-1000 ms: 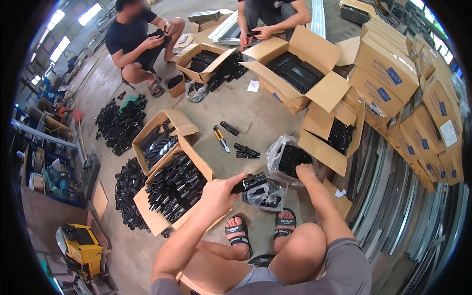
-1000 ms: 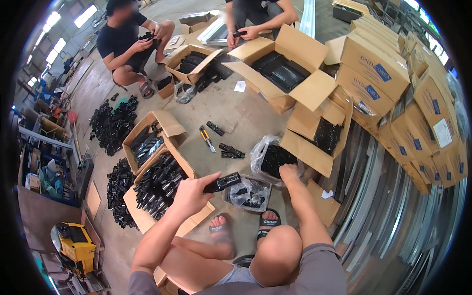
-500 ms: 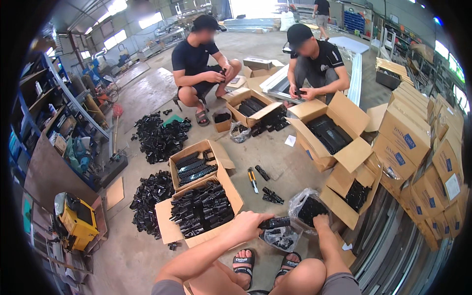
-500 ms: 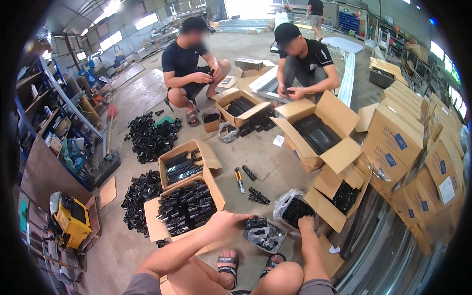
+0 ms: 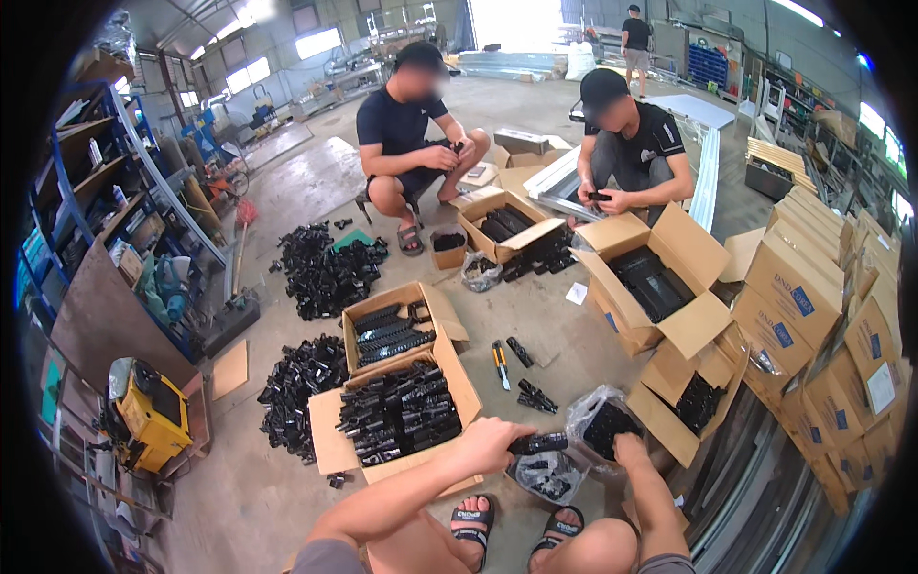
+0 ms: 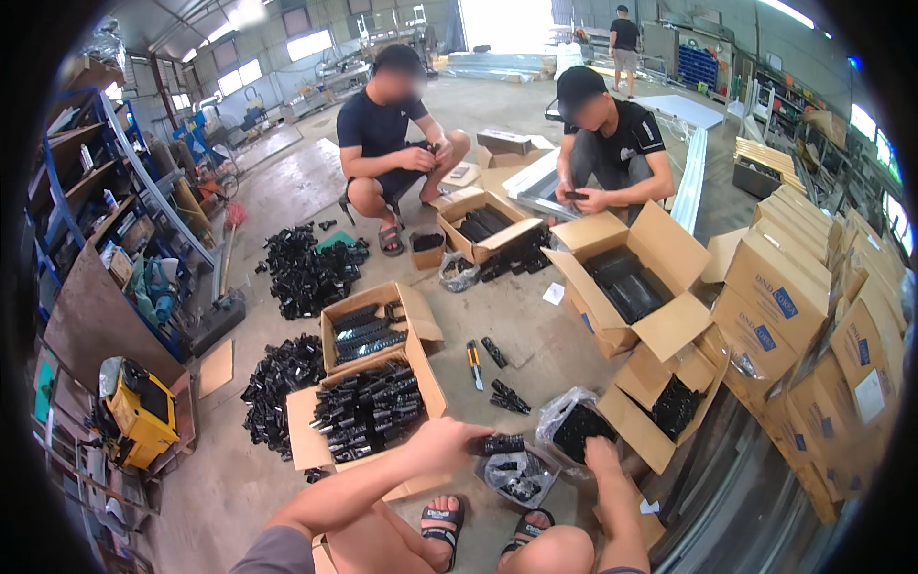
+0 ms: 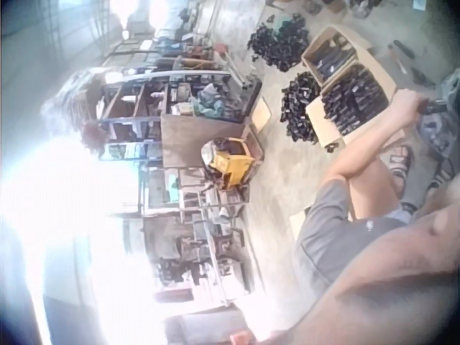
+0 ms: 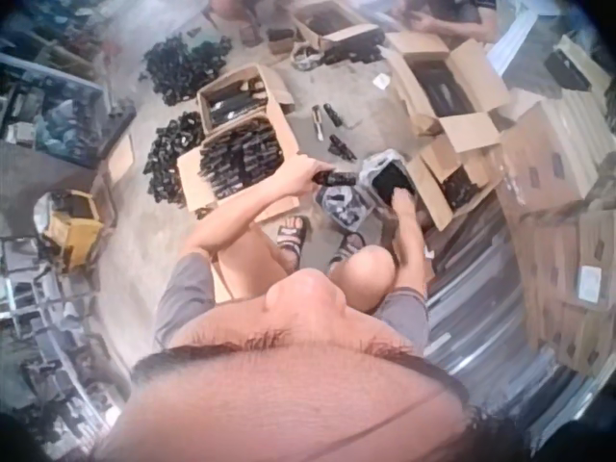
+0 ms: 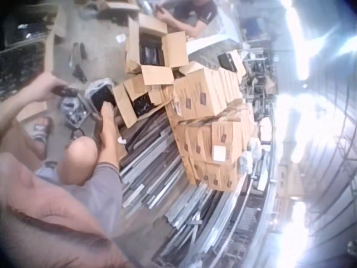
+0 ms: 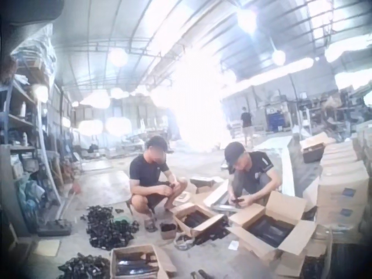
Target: The person picks up and holds a small black cylindrical plastic part, turning it over in their hands while other people work on similar parts nearby on the floor.
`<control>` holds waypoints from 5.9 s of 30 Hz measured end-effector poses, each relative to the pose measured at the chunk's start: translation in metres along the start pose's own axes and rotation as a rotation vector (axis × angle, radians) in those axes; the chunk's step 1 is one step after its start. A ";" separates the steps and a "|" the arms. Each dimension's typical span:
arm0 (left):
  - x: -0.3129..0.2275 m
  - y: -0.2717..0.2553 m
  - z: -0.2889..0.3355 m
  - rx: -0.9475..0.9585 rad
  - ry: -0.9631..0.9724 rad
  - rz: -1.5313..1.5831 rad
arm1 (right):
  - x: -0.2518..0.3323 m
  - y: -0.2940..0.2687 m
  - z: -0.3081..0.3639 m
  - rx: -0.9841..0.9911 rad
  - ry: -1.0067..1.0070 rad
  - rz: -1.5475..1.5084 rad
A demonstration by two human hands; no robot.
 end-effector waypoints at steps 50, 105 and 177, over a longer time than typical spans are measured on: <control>-0.060 -0.028 0.024 0.012 0.057 0.675 | 0.101 -0.299 0.155 -0.136 -0.237 -1.720; -0.066 -0.036 0.027 -0.005 0.178 0.784 | 0.094 -0.301 0.162 -0.359 -0.235 -1.807; -0.023 -0.040 0.034 -0.212 -0.017 1.313 | 0.192 0.032 0.046 0.498 -0.294 0.035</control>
Point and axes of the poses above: each hand's wrist, its own z-axis away from the middle knuckle, its own y-axis out of the palm, x = y × z, the point moved 3 cm from there along -z, towards the middle knuckle, and after that the axes turned 10 degrees about z, right-handed, at the moved point
